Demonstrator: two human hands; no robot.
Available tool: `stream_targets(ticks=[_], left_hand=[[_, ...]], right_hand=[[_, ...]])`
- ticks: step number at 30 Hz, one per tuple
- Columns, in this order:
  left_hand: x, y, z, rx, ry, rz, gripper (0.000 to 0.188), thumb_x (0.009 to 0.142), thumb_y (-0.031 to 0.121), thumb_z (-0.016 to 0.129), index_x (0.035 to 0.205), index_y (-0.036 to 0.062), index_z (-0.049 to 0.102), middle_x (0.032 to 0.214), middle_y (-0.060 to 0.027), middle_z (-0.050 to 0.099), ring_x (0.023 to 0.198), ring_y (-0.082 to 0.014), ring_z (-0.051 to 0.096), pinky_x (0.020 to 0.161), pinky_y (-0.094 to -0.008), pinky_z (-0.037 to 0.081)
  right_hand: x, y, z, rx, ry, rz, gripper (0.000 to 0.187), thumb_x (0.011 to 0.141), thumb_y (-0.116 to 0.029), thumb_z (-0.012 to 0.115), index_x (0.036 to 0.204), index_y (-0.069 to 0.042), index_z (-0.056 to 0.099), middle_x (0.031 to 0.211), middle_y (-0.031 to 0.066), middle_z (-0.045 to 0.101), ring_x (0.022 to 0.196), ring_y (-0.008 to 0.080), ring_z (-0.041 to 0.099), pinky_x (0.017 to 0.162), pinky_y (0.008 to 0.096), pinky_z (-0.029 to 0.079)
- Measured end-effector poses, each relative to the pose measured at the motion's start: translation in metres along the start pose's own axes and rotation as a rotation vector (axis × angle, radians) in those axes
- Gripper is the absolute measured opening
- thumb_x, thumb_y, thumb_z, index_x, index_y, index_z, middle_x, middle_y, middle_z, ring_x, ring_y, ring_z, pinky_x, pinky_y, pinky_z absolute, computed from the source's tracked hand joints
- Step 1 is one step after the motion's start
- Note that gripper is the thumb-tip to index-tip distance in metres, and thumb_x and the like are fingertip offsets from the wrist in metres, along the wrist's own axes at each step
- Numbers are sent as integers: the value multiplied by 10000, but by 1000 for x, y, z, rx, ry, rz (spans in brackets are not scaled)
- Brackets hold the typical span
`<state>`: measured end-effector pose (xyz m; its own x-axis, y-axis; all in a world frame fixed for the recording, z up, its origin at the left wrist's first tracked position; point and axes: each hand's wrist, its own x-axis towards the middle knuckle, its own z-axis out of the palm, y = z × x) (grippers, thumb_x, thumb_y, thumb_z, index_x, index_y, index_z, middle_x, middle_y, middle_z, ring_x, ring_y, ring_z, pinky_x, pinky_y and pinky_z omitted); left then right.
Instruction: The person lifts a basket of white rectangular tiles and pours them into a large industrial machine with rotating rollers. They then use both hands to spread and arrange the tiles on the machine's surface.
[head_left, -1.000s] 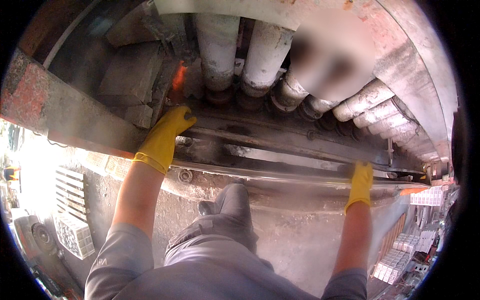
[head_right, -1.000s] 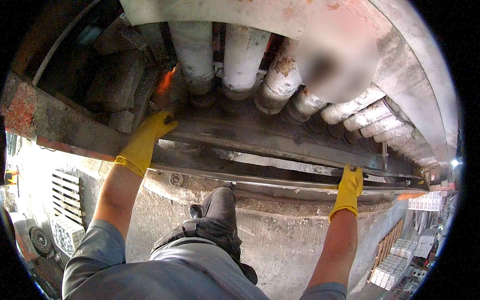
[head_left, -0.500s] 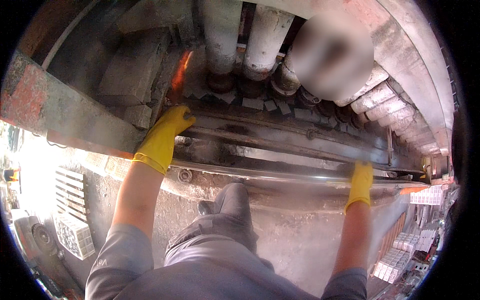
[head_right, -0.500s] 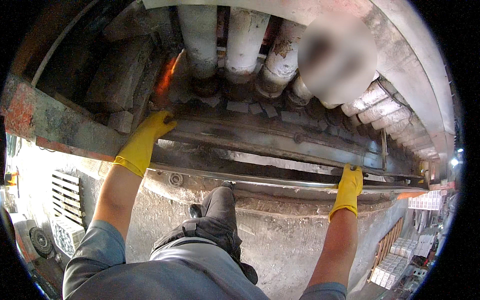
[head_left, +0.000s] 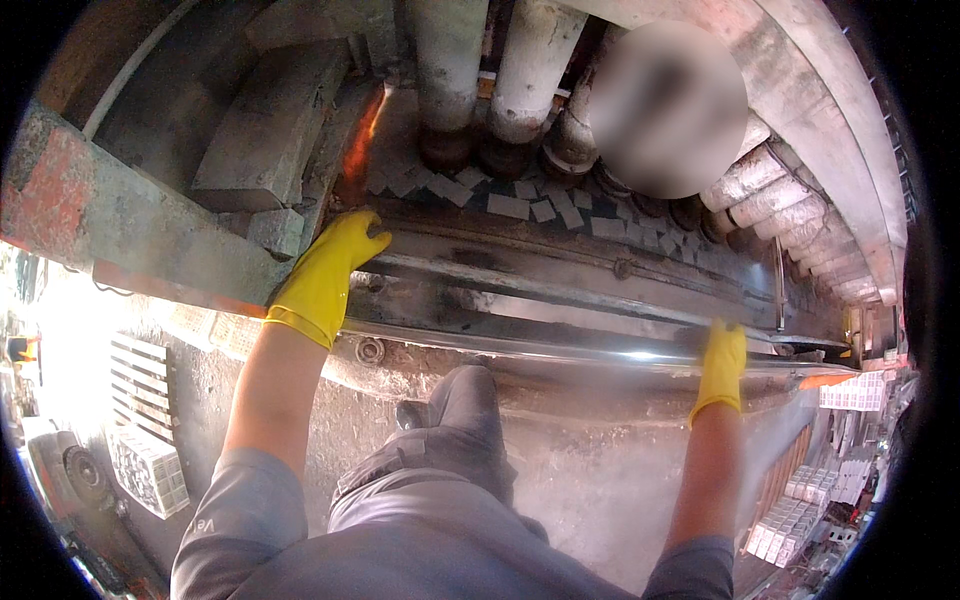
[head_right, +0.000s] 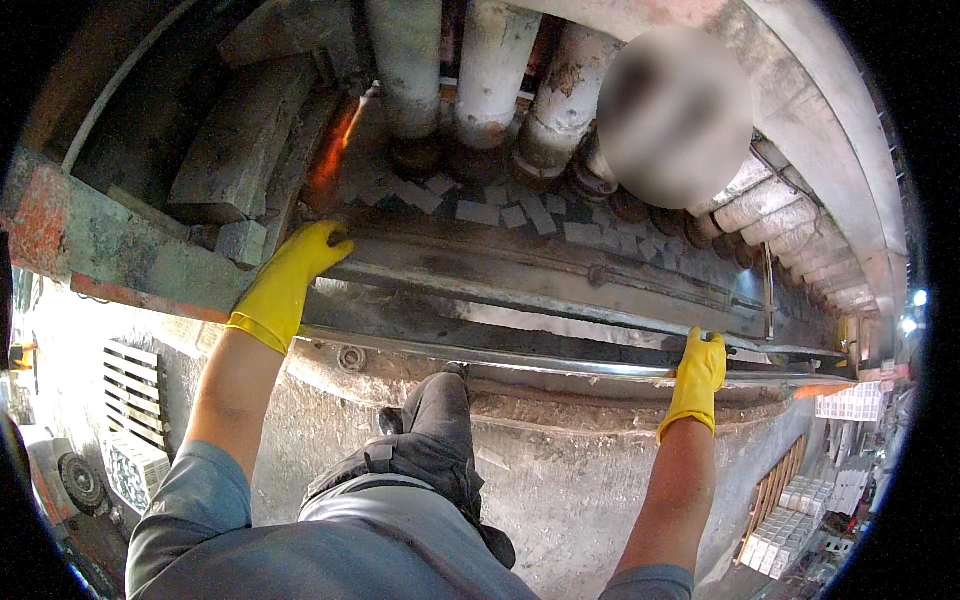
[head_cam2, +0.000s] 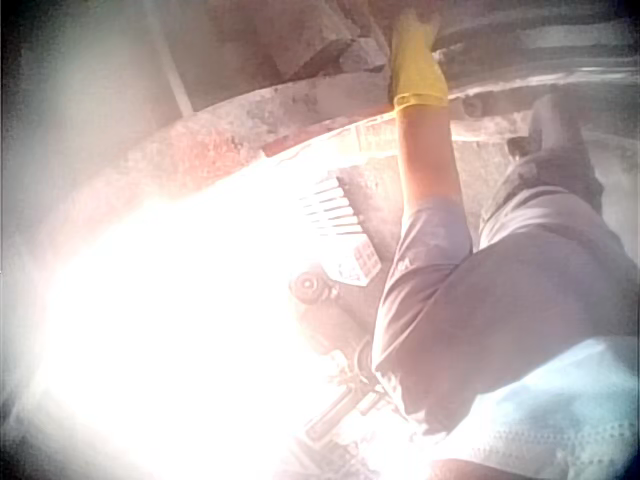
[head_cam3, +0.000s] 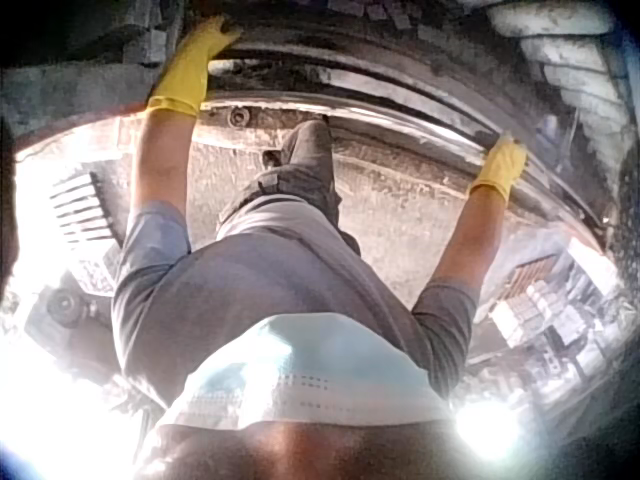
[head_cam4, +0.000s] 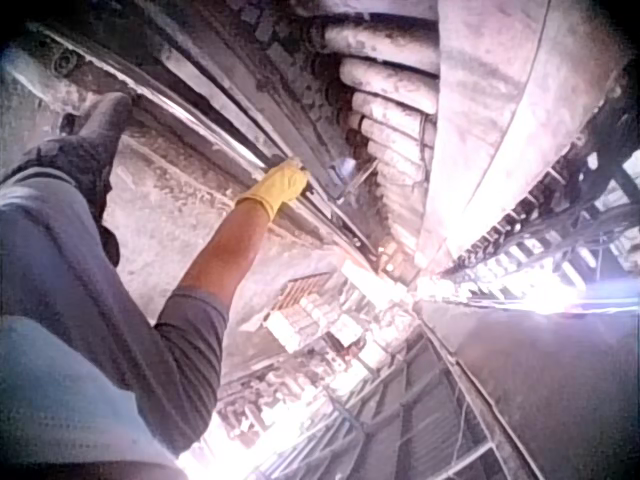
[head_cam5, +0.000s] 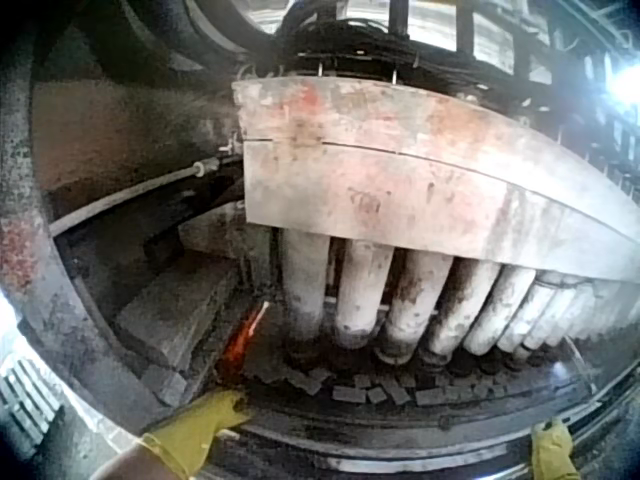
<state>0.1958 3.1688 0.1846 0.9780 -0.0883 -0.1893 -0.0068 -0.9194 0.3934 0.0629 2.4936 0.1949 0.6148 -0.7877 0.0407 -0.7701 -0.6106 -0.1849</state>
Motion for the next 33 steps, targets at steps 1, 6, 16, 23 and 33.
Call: stream_targets(ticks=[1, 6, 16, 23, 33], left_hand=[[-1, 1, 0, -9, -3, 5, 556, 853, 401, 733, 1254, 23, 653, 1253, -218, 671, 1189, -377, 627, 1014, -438, 492], [-15, -1, 2, -17, 13, 8, 557, 852, 405, 736, 1248, 21, 658, 1248, -225, 671, 1185, -382, 627, 1014, -446, 490], [-60, 6, 6, -21, 42, -21, 552, 830, 392, 747, 1225, 14, 672, 1219, -235, 679, 1171, -396, 629, 1009, -455, 486], [-77, -6, 20, -6, 82, 30, 466, 845, 372, 740, 1185, 57, 688, 1179, -216, 694, 1142, -389, 638, 977, -459, 491], [-102, -10, 29, -10, 93, 45, 447, 832, 359, 744, 1159, 58, 696, 1153, -215, 700, 1113, -392, 650, 950, -457, 500]], right_hand=[[2, 5, 1, -21, 4, -5, 623, 901, -553, 602, 1289, -68, 653, 1246, 193, 687, 1131, 389, 659, 949, 483, 495], [-8, 10, -2, 14, -34, 23, 624, 900, -548, 604, 1299, -70, 647, 1241, 194, 691, 1149, 381, 654, 964, 479, 488], [-48, 21, -24, 108, -85, 85, 592, 917, -496, 628, 1318, -60, 614, 1077, 155, 723, 727, 304, 729, 586, 421, 584], [-50, 54, -11, 22, -41, 43, 610, 911, -524, 620, 1306, -60, 631, 1157, 167, 719, 944, 337, 723, 804, 452, 556], [-67, 74, -16, -14, -41, 31, 609, 901, -535, 615, 1287, -66, 646, 1224, 180, 698, 1122, 371, 664, 938, 471, 502]])
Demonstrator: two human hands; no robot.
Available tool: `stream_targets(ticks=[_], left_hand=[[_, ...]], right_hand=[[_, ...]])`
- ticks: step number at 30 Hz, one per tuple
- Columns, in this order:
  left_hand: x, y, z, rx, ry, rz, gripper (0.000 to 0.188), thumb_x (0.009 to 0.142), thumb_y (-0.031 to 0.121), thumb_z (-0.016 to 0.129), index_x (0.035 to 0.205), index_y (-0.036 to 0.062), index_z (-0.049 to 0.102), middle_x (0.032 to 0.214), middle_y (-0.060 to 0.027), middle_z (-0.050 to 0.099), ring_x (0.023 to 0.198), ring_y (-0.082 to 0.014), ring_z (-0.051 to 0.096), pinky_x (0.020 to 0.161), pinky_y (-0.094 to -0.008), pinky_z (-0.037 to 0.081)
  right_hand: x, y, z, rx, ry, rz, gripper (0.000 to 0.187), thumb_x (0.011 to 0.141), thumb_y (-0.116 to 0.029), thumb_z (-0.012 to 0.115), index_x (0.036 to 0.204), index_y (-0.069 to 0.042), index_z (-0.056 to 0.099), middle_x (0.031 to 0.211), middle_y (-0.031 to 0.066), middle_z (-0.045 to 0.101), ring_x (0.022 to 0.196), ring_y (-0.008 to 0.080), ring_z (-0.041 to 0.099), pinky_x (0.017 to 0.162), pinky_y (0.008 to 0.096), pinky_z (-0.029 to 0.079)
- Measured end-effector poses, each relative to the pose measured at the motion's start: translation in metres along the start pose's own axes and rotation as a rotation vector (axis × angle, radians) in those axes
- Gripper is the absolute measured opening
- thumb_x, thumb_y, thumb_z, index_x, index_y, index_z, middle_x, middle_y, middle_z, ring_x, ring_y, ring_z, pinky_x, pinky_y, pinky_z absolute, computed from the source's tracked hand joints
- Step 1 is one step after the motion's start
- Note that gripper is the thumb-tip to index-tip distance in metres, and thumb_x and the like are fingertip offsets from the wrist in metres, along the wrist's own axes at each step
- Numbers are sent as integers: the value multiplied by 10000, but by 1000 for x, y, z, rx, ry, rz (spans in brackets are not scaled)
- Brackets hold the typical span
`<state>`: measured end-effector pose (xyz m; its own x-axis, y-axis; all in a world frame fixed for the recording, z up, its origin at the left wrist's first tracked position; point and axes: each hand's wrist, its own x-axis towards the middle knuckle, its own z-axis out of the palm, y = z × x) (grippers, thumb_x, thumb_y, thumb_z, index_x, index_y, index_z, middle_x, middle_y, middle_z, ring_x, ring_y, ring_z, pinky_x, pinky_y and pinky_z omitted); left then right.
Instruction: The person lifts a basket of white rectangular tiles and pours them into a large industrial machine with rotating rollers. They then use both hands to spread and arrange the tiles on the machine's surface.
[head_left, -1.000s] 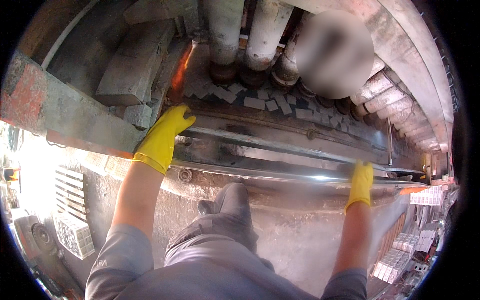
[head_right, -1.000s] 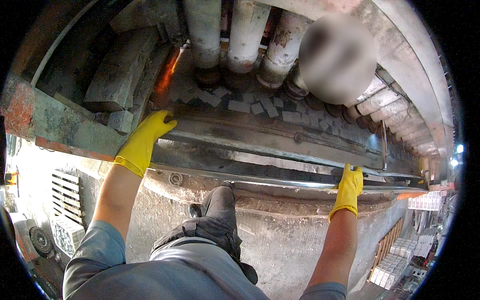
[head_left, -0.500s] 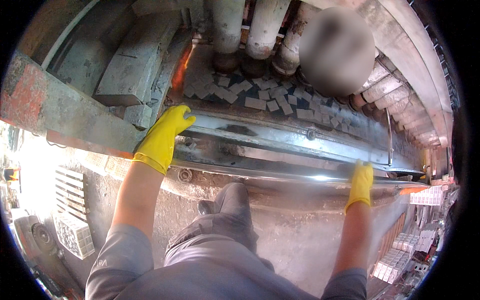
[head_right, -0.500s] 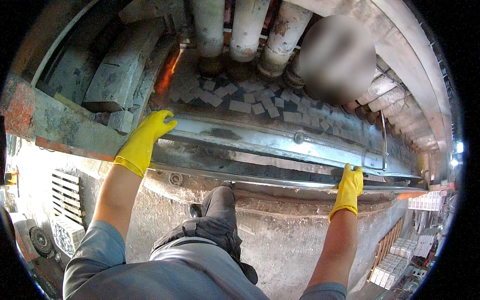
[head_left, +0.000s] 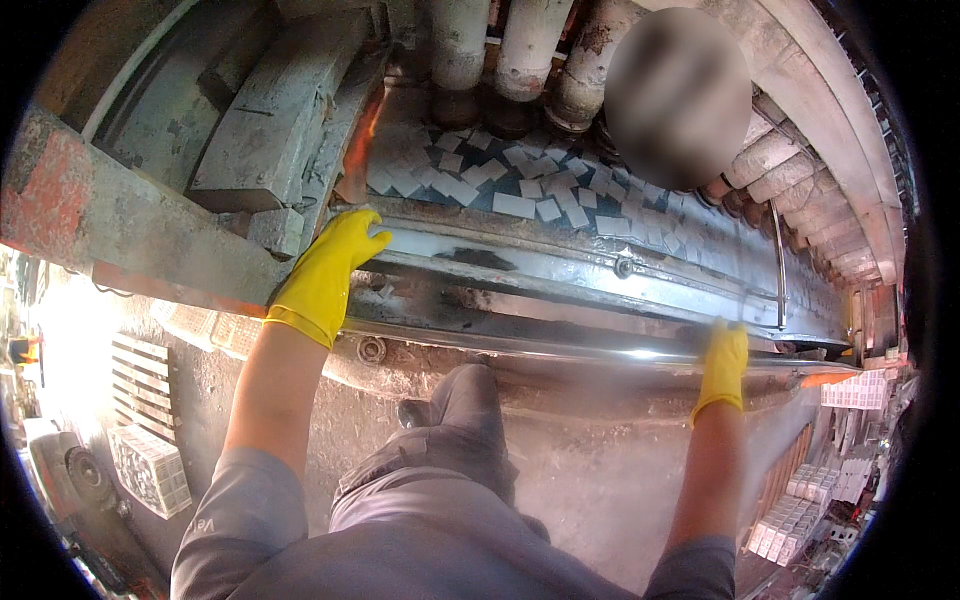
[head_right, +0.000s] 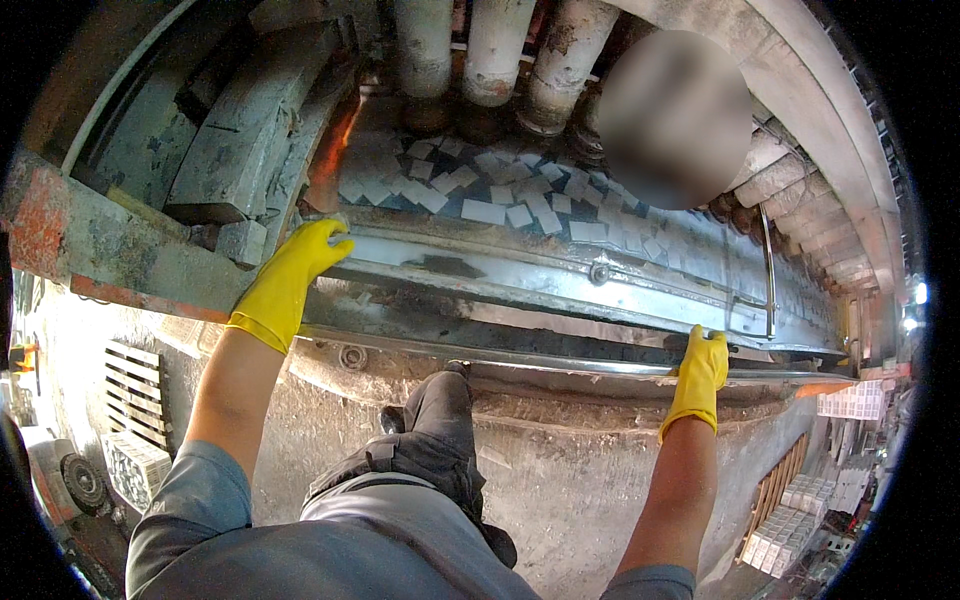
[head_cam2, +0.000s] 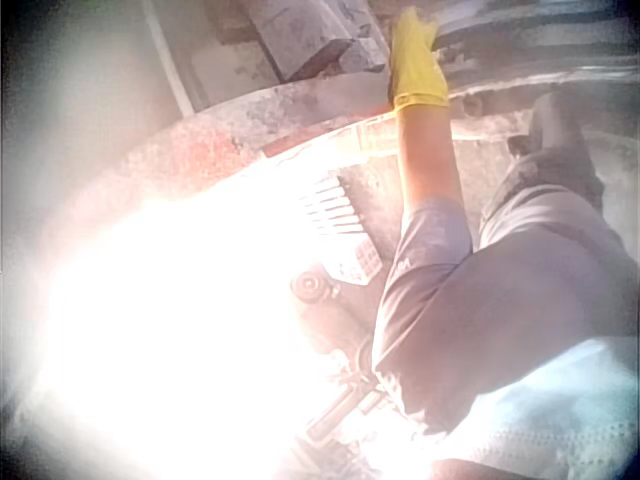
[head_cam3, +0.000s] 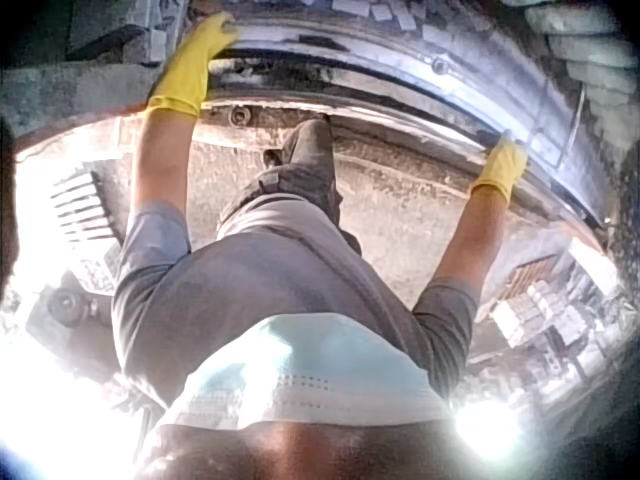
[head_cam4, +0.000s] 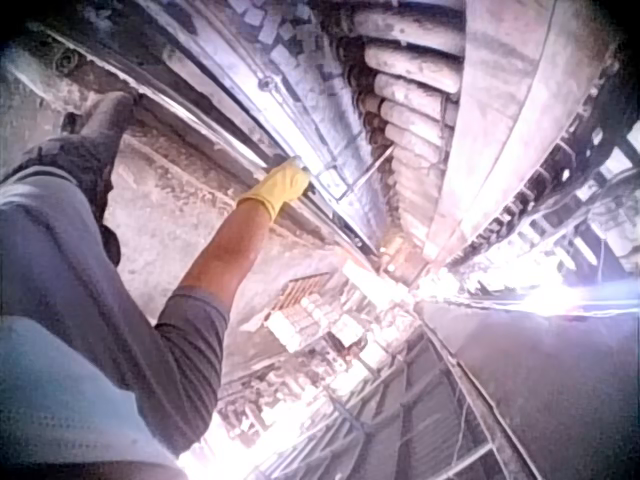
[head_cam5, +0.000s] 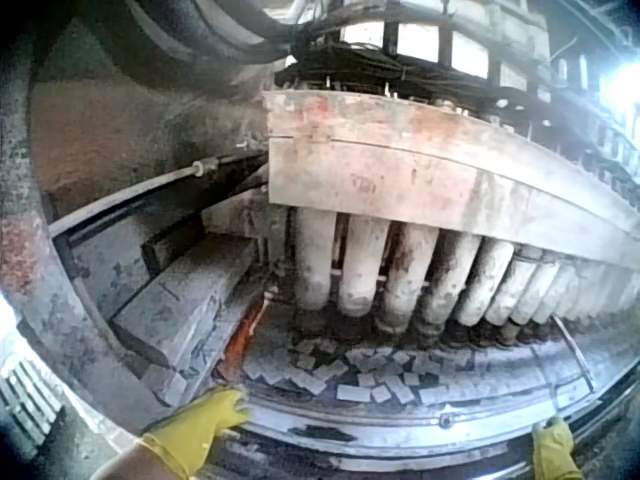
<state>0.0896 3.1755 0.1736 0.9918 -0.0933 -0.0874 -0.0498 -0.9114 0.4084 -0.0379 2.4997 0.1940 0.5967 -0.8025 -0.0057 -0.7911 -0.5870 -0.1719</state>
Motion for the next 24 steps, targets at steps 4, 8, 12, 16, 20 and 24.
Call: stream_targets(ticks=[4, 8, 12, 16, 20, 24], left_hand=[[-11, 0, 4, 8, 11, 4, 440, 829, 361, 742, 1145, 58, 703, 1140, -214, 705, 1100, -389, 657, 942, -456, 505], [-18, 1, 6, 13, -21, -7, 473, 828, 382, 739, 1173, 63, 692, 1164, -209, 697, 1121, -385, 646, 960, -454, 498], [-24, 2, 9, 20, -10, -8, 472, 832, 387, 738, 1172, 63, 692, 1160, -207, 698, 1115, -383, 649, 955, -452, 501], [-31, 3, 11, 22, 23, -2, 450, 833, 382, 743, 1141, 56, 702, 1127, -208, 710, 1085, -380, 667, 924, -449, 514], [-28, 3, 14, 5, 5, -4, 454, 837, 382, 745, 1142, 50, 700, 1130, -206, 711, 1088, -374, 668, 922, -438, 513], [-25, 1, 13, -8, 17, 15, 449, 843, 375, 743, 1142, 43, 697, 1130, -206, 711, 1090, -370, 668, 924, -430, 512]], right_hand=[[-5, 12, 1, -1, 4, 0, 610, 899, -543, 611, 1281, -68, 649, 1227, 183, 697, 1130, 375, 660, 942, 473, 500], [-8, 25, 3, 29, -8, 1, 610, 898, -548, 607, 1282, -76, 651, 1233, 187, 693, 1134, 377, 658, 946, 476, 498], [-11, 32, 4, 24, -7, 5, 608, 899, -551, 604, 1284, -82, 652, 1243, 190, 689, 1144, 377, 653, 953, 477, 494], [-17, 34, 4, 45, -4, -12, 611, 900, -550, 603, 1294, -85, 649, 1251, 192, 685, 1152, 377, 650, 958, 480, 492], [-14, 39, 7, 20, 8, 0, 615, 903, -549, 604, 1303, -84, 644, 1248, 188, 687, 1148, 375, 651, 955, 477, 492], [-14, 31, 6, 17, 20, -16, 628, 904, -544, 609, 1298, -57, 641, 1253, 202, 681, 1142, 380, 654, 955, 476, 495]])
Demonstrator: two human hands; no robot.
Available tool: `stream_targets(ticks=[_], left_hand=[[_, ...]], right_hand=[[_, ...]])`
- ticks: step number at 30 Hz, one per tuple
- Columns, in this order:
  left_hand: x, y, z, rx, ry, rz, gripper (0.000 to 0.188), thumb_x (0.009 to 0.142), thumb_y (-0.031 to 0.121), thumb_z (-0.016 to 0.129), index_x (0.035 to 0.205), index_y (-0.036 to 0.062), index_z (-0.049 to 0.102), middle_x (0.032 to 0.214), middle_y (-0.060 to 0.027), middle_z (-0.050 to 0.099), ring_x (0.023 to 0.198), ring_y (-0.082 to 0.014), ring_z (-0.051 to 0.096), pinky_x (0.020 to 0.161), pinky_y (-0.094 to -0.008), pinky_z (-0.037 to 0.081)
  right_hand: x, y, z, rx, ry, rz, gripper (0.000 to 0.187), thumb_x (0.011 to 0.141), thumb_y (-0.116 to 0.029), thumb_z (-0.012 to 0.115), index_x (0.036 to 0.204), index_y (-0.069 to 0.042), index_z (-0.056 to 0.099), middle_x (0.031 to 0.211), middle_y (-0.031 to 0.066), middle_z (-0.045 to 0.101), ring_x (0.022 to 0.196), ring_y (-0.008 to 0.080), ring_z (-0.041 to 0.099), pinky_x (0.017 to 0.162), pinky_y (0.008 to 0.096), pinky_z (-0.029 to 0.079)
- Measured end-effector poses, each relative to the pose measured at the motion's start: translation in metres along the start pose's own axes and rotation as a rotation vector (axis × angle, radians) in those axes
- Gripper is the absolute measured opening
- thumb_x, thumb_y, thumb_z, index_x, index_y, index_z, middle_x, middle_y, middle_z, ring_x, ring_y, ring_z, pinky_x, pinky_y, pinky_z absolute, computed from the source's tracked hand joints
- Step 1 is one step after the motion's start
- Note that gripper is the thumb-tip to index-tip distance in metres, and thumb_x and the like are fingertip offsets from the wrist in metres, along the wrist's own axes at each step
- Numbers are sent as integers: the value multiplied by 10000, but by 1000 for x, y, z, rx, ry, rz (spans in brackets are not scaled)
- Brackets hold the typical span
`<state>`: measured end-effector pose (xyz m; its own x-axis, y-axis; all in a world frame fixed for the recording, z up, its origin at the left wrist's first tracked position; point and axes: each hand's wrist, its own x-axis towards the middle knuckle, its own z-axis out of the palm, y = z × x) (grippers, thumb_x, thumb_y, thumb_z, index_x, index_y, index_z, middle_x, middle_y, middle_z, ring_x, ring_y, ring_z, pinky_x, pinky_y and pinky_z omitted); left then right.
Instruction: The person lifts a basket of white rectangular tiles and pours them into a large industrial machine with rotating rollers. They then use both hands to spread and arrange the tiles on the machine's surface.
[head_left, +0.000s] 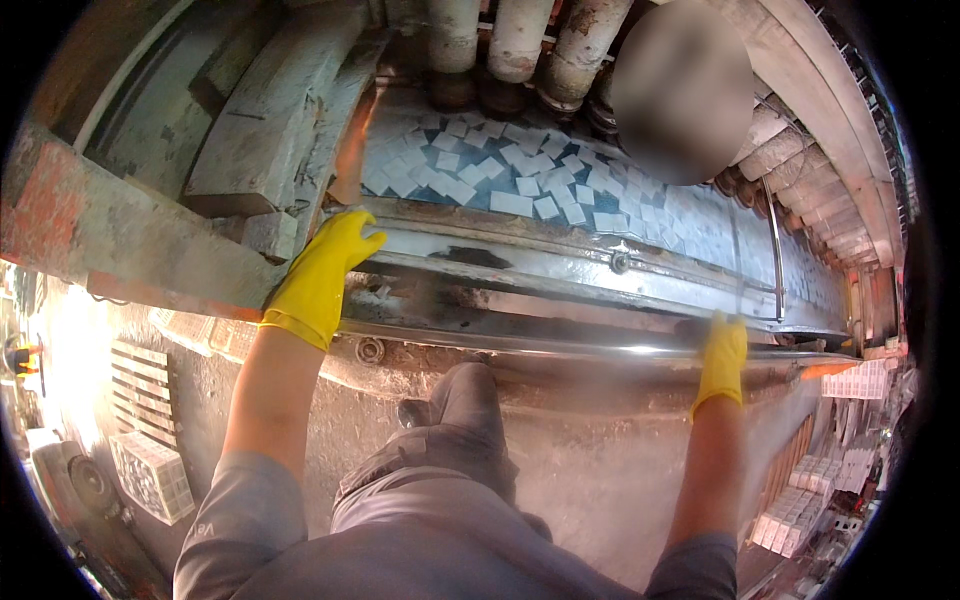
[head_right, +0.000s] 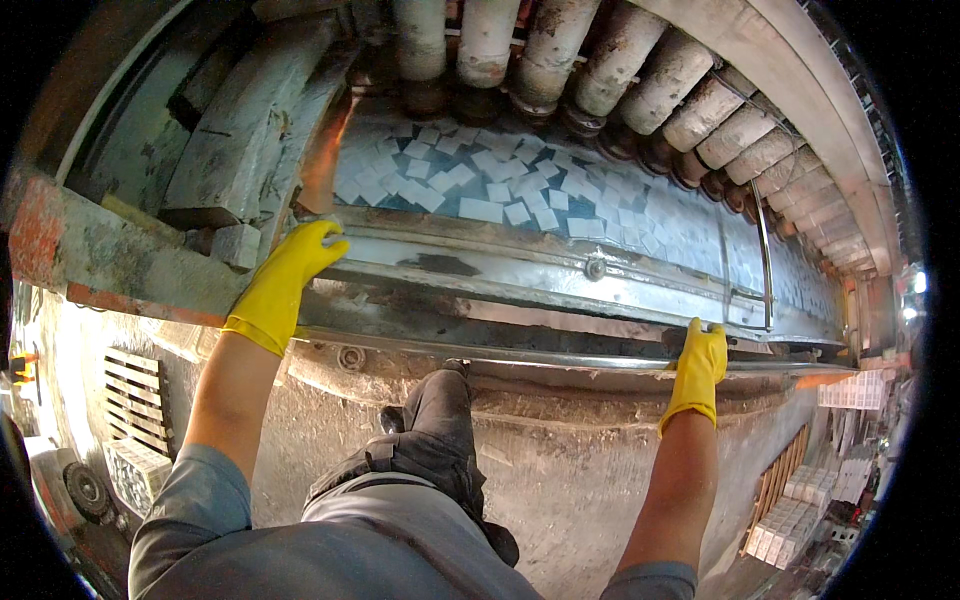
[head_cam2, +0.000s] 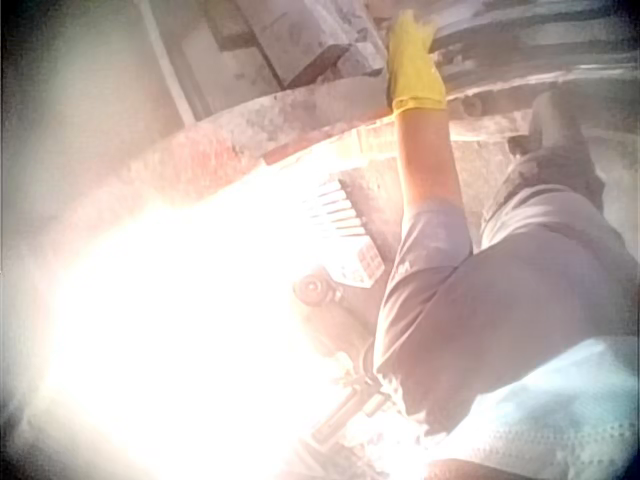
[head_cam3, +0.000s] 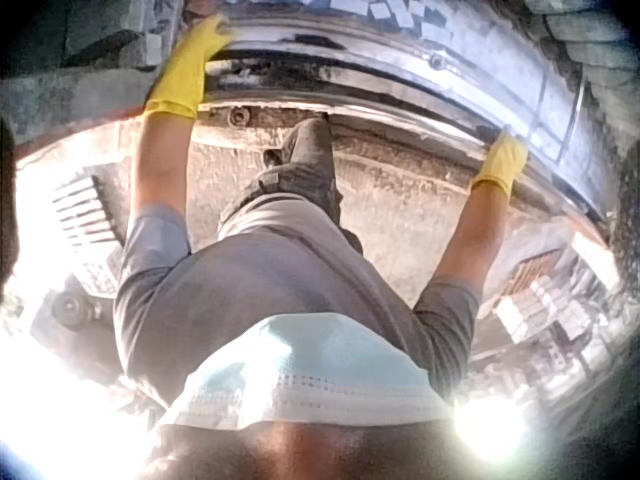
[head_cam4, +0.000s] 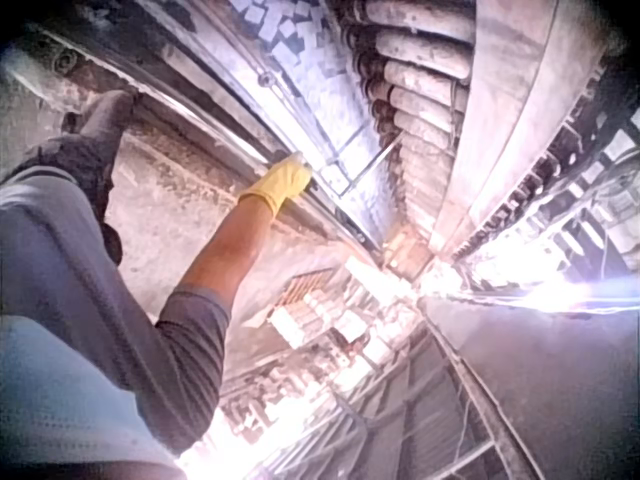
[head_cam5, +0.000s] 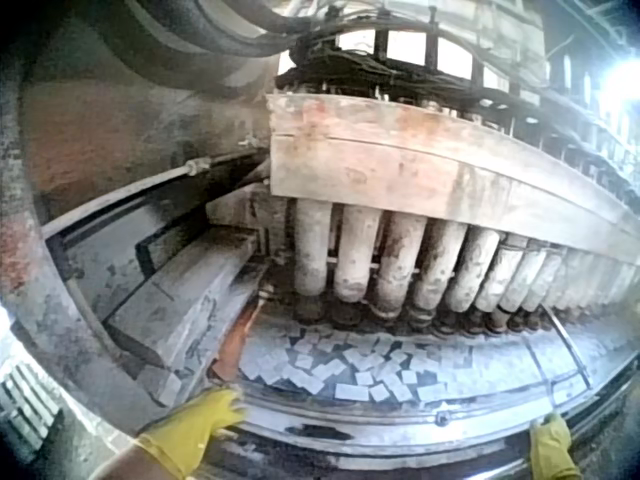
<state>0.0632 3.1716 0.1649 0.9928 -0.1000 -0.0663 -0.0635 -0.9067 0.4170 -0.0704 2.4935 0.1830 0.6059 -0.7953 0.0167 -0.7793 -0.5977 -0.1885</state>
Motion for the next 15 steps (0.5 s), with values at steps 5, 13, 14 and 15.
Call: stream_targets(ticks=[5, 13, 14, 15], left_hand=[[19, 3, -9, 6, -12, 6, 450, 843, 372, 746, 1146, 43, 695, 1135, -207, 708, 1094, -377, 663, 925, -433, 511], [62, -12, -9, 4, -33, 0, 496, 838, 388, 753, 1197, 54, 684, 1200, -199, 690, 1141, -361, 645, 965, -437, 498], [68, -9, -9, 2, -53, -15, 502, 839, 392, 752, 1206, 57, 681, 1217, -196, 685, 1152, -359, 641, 976, -436, 494], [74, -6, -10, 0, -74, -31, 508, 840, 396, 751, 1215, 60, 678, 1234, -192, 679, 1162, -356, 636, 988, -435, 490]], right_hand=[[11, -17, 4, 32, 133, 24, 678, 892, -519, 638, 1316, 10, 606, 1300, 243, 633, 1190, 402, 607, 1002, 478, 469], [28, -53, 9, 151, 367, 184, 819, 840, -526, 703, 1403, 23, 476, 1303, 293, 544, 1202, 436, 539, 1030, 488, 443], [30, -57, 11, 323, 405, 240, 837, 828, -538, 720, 1395, 22, 463, 1295, 317, 535, 1226, 441, 526, 1037, 485, 440], [34, -63, 11, 340, 370, 300, 833, 829, -536, 721, 1392, 24, 466, 1299, 315, 536, 1229, 442, 524, 1038, 486, 438]])
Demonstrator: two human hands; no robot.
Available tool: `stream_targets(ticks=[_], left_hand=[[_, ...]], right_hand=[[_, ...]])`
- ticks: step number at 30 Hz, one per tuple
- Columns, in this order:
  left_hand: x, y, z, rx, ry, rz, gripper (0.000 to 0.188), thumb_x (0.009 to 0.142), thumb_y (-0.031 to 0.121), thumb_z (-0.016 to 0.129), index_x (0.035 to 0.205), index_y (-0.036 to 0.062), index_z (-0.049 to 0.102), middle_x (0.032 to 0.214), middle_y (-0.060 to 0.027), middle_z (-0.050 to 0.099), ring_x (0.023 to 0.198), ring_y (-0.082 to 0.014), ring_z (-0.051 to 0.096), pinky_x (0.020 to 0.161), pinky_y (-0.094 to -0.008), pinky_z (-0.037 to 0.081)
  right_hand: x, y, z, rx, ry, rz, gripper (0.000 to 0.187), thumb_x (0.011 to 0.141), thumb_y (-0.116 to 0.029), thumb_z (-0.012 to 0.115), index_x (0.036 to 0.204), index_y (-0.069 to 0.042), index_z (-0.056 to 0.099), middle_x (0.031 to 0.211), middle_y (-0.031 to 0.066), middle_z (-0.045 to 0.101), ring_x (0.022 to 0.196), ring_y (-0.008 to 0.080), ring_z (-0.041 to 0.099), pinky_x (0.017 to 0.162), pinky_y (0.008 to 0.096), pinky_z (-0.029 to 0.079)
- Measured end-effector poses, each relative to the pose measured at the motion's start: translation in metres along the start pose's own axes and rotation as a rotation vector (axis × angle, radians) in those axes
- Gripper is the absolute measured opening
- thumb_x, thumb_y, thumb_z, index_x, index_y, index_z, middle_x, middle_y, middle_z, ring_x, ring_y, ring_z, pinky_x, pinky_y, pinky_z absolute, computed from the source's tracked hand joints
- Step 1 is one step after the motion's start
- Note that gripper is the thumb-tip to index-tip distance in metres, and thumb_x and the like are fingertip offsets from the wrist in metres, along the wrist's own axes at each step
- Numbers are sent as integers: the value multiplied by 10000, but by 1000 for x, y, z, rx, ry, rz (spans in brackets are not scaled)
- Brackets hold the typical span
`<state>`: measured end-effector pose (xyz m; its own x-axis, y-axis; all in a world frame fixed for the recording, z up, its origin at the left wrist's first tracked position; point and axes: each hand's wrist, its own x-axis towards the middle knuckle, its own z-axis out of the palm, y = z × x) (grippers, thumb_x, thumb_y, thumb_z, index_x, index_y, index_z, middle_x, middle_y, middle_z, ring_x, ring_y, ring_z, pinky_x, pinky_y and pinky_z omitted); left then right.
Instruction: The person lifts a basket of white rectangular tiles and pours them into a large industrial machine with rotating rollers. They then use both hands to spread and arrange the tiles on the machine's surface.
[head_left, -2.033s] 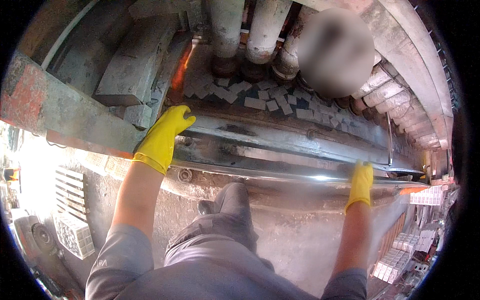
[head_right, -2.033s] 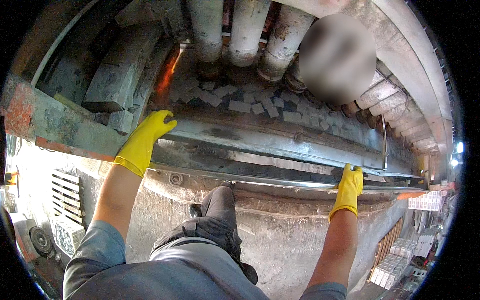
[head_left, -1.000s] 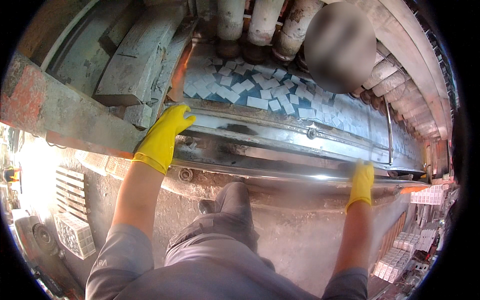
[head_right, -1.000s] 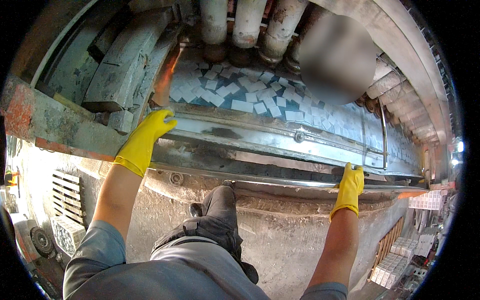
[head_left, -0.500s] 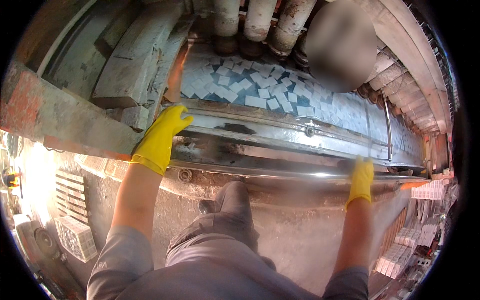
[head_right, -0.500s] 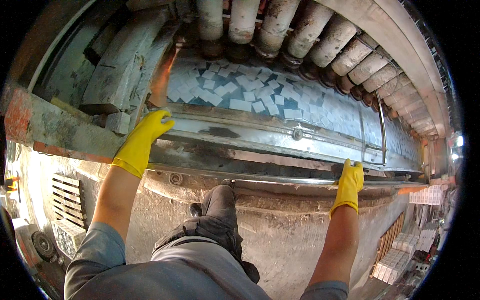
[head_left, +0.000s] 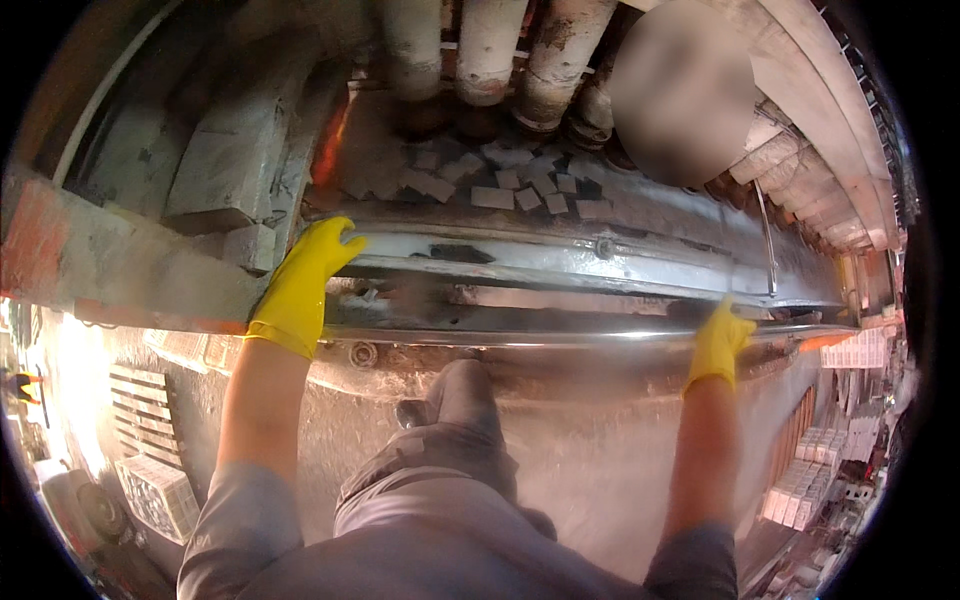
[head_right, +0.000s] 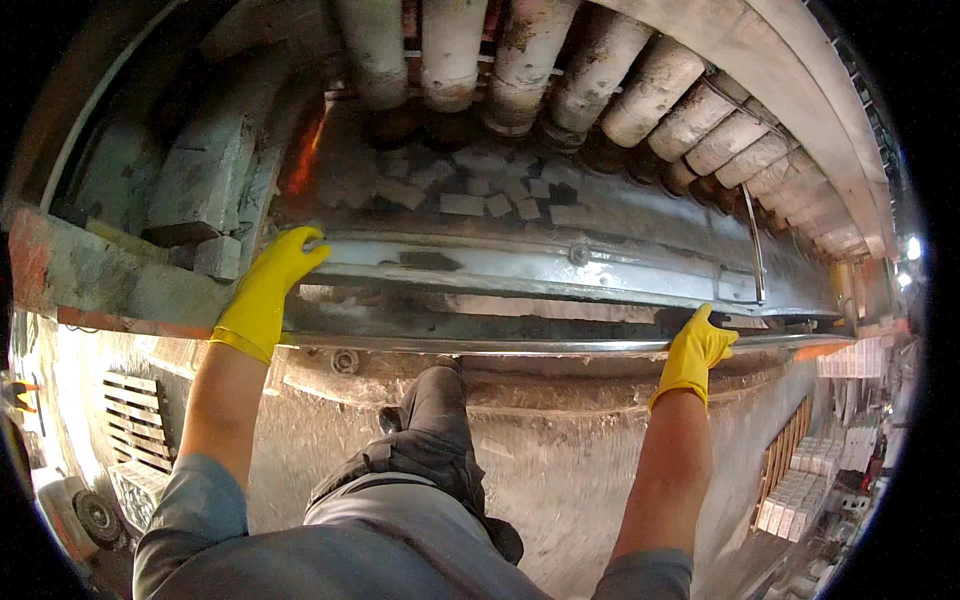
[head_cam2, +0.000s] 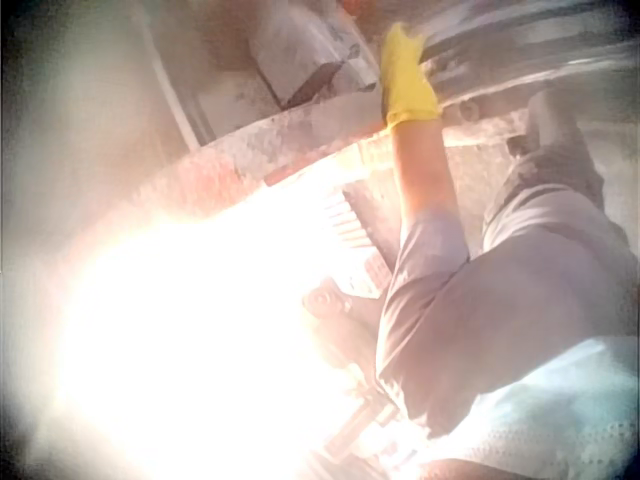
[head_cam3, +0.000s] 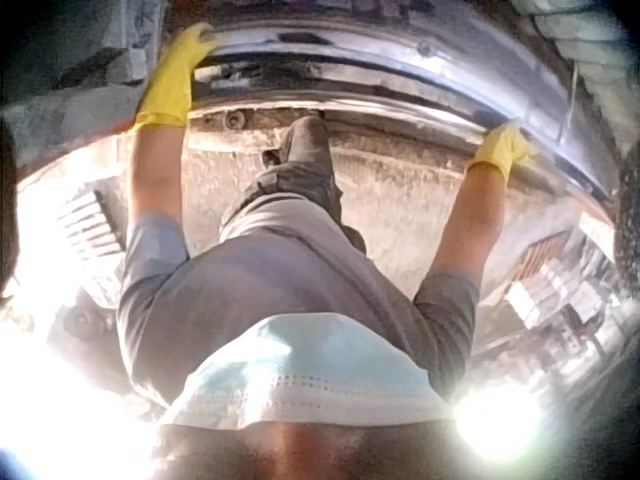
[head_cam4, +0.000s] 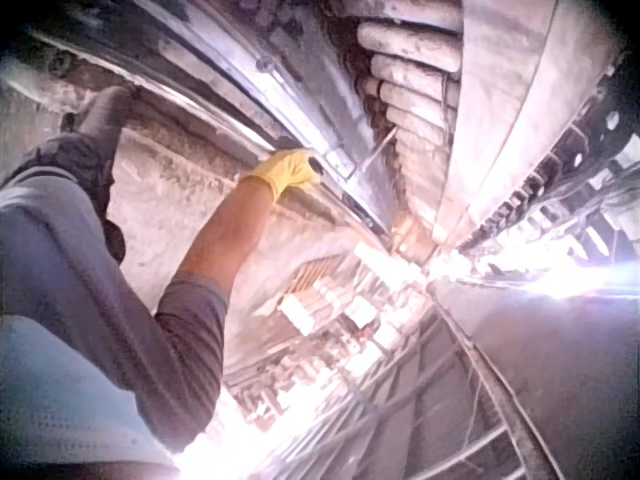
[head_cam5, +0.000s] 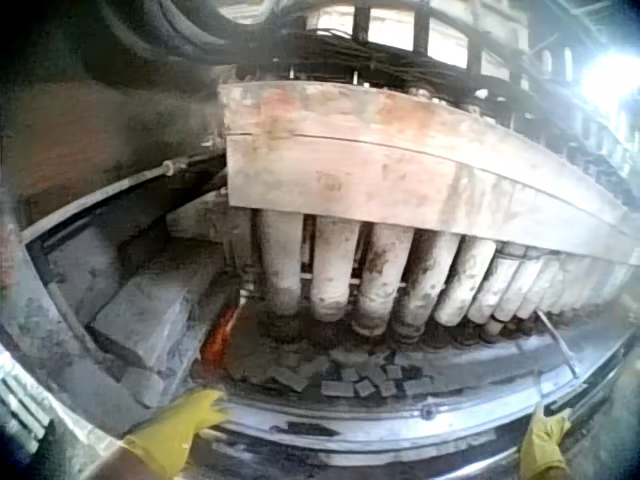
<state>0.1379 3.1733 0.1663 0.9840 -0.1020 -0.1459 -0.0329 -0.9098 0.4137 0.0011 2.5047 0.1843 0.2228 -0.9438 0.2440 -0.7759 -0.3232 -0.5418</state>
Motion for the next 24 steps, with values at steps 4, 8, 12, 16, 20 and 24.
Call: stream_targets(ticks=[4, 8, 12, 16, 20, 24], left_hand=[[18, 15, 1, -3, -36, -33, 536, 849, 415, 741, 1261, 81, 660, 1283, -182, 660, 1202, -346, 618, 1023, -431, 474], [16, 23, -6, 2, -47, -94, 539, 846, 420, 737, 1253, 76, 657, 1289, -207, 648, 1232, -369, 591, 1040, -453, 464], [24, 24, -2, 18, -71, -83, 543, 849, 409, 738, 1266, 71, 653, 1309, -208, 635, 1242, -370, 585, 1058, -447, 453], [36, 26, 10, 26, -77, -59, 532, 856, 381, 729, 1272, 60, 648, 1314, -200, 636, 1248, -371, 581, 1065, -451, 448], [44, 59, 19, 136, -62, 301, 508, 865, 296, 717, 1303, 50, 639, 1345, -193, 627, 1272, -367, 568, 1088, -449, 427], [92, 121, 59, 204, -149, 598, 517, 892, 293, 667, 1335, 31, 607, 1403, -205, 578, 1339, -374, 503, 1125, -479, 390]], right_hand=[[40, 21, 21, -183, -91, -8, 722, 837, -541, 700, 1274, 25, 611, 1293, 263, 623, 1217, 442, 537, 1058, 496, 413], [34, 1, 33, -235, -131, -11, 721, 856, -570, 649, 1260, 27, 647, 1289, 243, 641, 1239, 432, 525, 1080, 488, 390], [49, 5, 37, -242, -207, 35, 746, 860, -573, 643, 1269, 51, 634, 1305, 277, 617, 1246, 443, 515, 1075, 482, 399], [58, 8, 41, -229, -217, 45, 754, 867, -570, 643, 1269, 68, 625, 1309, 304, 600, 1238, 451, 517, 1069, 479, 407], [44, -12, 41, -128, -191, 60, 749, 888, -536, 639, 1310, 81, 589, 1299, 312, 599, 1247, 449, 505, 1063, 478, 411], [52, -10, 54, -173, -101, -7, 711, 842, -550, 638, 1223, 51, 649, 1254, 302, 635, 1215, 457, 555, 1060, 476, 417]])
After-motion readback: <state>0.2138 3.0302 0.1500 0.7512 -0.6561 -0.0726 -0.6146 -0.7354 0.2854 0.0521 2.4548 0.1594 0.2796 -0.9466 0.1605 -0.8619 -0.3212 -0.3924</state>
